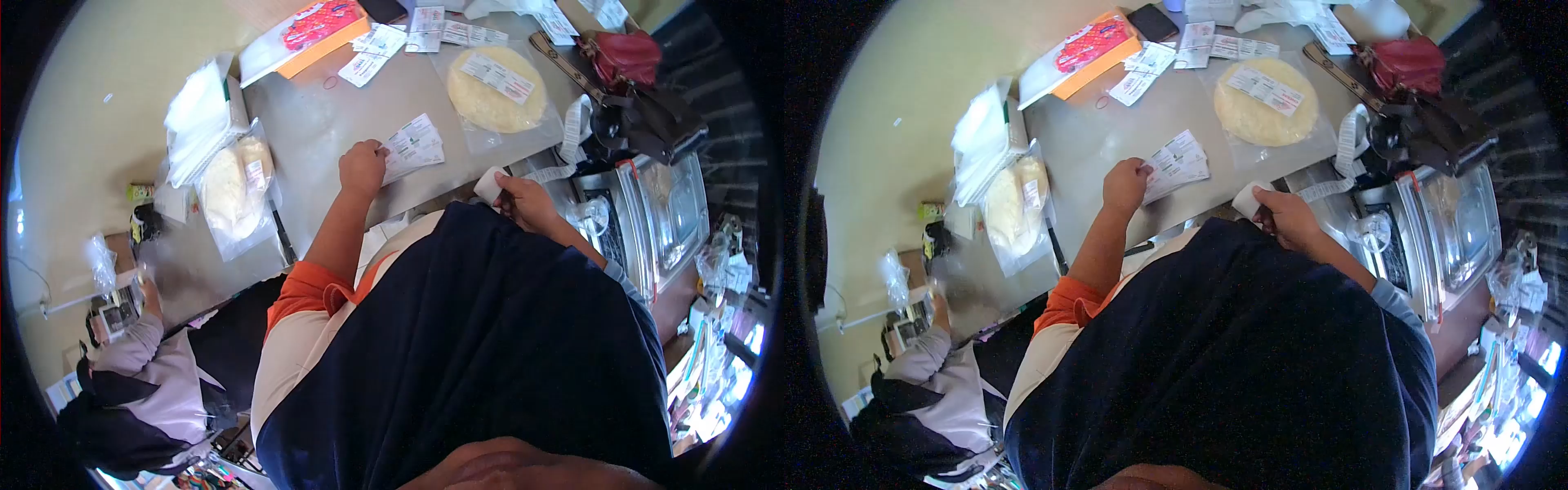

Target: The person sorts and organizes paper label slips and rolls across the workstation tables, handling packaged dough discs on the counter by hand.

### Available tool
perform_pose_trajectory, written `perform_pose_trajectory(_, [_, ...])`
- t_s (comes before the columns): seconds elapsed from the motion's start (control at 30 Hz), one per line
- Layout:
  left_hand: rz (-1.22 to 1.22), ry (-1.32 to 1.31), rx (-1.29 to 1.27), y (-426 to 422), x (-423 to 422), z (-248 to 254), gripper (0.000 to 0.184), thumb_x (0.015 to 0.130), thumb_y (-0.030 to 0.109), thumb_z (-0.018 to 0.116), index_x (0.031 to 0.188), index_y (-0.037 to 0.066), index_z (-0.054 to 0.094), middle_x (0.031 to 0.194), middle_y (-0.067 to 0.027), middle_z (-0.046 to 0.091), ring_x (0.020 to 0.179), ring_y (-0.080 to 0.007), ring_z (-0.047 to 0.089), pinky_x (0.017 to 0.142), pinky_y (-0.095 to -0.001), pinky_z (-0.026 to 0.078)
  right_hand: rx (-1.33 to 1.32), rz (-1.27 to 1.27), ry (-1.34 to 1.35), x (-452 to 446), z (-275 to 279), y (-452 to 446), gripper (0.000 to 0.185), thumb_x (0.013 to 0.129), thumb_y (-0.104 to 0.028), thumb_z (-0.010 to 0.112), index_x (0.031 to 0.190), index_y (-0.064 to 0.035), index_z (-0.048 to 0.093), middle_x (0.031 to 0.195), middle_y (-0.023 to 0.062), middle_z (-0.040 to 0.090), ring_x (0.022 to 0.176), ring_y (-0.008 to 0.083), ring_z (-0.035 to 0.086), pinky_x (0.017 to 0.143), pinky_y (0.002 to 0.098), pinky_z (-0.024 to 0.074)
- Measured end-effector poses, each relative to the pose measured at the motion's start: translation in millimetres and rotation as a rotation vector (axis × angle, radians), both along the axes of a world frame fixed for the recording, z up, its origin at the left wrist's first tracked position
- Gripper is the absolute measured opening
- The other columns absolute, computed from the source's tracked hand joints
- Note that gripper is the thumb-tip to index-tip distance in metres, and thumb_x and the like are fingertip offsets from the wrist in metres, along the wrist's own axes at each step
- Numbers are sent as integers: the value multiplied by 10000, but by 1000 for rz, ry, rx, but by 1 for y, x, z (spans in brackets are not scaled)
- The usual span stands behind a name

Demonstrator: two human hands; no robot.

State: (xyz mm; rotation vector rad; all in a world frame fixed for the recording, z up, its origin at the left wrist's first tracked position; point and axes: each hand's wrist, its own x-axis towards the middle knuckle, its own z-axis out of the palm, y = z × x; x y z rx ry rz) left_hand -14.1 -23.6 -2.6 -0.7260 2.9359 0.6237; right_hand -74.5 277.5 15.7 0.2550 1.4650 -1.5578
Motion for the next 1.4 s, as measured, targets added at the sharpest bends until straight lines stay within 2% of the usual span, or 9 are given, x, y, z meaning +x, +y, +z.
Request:
perform_pose_trajectory(0.1, [197,326,331,-20,16,3,227,830,201,599,975,29,634,788,-101,656,640,-227,590,616,-319,451,-31,-7,-14,-2,-5,-1,349,881,-355,548,801,-17,581,644,52,546,523,105,441,493,241,352])
perform_pose_trajectory(0.23, [388,463,820,-56,67,53,178,892,135,538,978,8,628,790,3,609,674,-51,506,596,-213,401,-41,-46,-22,-4,-10,-4,347,878,-361,553,832,-18,580,647,49,544,529,115,453,500,249,347])
perform_pose_trajectory(0.43, [519,-58,788,-154,223,66,208,860,204,582,934,10,600,741,5,550,619,-81,461,563,-251,372,-62,13,-23,-8,-7,-8,338,868,-363,569,878,-25,580,671,44,550,573,123,467,543,249,353])
perform_pose_trajectory(0.57, [924,-7,854,-179,307,58,144,864,204,575,917,74,605,729,14,568,590,-100,501,513,-254,386,-50,24,-29,-7,3,-18,324,869,-355,569,875,-31,582,677,42,553,589,123,467,556,245,347])
perform_pose_trajectory(0.9, [1319,900,1103,-205,262,6,129,914,214,489,899,96,541,708,-22,548,602,-179,515,501,-297,372,10,95,6,-6,-1,-36,314,868,-352,570,825,-41,584,640,49,554,547,120,461,522,242,338])
perform_pose_trajectory(1.13, [1299,1250,723,-197,237,11,118,892,204,533,943,98,529,746,-25,551,573,-157,500,467,-281,342,-15,51,8,-5,-3,-28,324,868,-353,575,838,-30,576,647,57,552,565,134,485,542,256,368])
perform_pose_trajectory(1.23, [1642,759,885,-210,242,12,69,871,177,571,898,116,553,713,-12,531,525,-128,483,414,-249,296,-15,-13,-5,-3,0,-26,319,876,-343,565,851,-26,579,666,55,556,575,134,486,548,255,367])
perform_pose_trajectory(1.37, [1343,1133,1233,-259,244,-19,60,871,84,547,872,28,566,753,-44,567,551,-151,534,436,-234,448,-16,-2,10,-1,3,-24,317,880,-342,558,867,-27,584,688,48,560,586,129,486,550,253,359])
perform_pose_trajectory(1.4, [1266,1290,1362,-272,234,-23,109,872,12,501,964,-23,549,862,-91,615,649,-186,604,539,-244,542,-16,4,9,-1,0,-23,318,881,-342,557,869,-25,585,690,47,562,590,127,489,551,252,360])
